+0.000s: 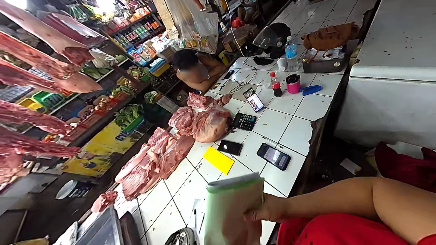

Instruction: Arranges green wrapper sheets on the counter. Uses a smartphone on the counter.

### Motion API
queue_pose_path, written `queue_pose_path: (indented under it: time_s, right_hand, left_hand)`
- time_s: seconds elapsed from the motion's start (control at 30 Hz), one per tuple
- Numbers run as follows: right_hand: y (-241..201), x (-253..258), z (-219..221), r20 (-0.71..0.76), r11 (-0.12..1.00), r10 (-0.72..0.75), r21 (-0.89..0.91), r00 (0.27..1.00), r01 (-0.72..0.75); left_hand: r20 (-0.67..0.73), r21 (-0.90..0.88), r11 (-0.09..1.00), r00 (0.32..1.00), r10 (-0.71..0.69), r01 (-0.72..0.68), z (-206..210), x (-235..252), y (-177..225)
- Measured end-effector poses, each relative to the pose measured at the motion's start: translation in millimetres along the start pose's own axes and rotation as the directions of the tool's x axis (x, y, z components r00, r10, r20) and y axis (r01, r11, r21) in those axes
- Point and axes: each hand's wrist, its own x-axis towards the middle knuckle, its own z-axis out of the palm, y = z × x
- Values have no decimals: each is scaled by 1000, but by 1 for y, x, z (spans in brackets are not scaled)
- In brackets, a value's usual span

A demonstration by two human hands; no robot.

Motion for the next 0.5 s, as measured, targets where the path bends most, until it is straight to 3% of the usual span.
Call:
queue_pose_path:
  time_s: [0.07, 0.13, 0.23, 0.3, 0.33, 0.43, 0.5]
  right_hand:
    - [-21, 4, 3, -99, 991, 96, -82, 990, -105]
    - [-39, 10, -10, -5, 940, 121, -321, 993, -116]
    - [-71, 19, -28, 213, 675, 370, -731, 904, -104]
    - [-75, 21, -27, 224, 550, 501, -828, 836, -107]
    - [-75, 21, -24, 207, 523, 535, -842, 819, -129]
    - [-67, 20, -16, 153, 520, 548, -832, 822, -192]
    - [-63, 19, -13, 183, 550, 523, -819, 833, -165]
  left_hand:
    - [68, -56, 998, 997, -26, 30, -17, 0, -6]
    - [269, -132, 988, 962, -42, 80, -44, 11, -10]
    - [600, 55, 988, 785, -151, 148, -74, 31, -5]
    - [694, 232, 967, 678, -242, 108, -80, 33, 4]
    - [675, 262, 958, 688, -266, 114, -77, 28, 7]
    - [438, 233, 965, 873, -215, 121, -56, 10, 1]
    - [298, 249, 968, 948, -111, 35, -44, 5, 0]
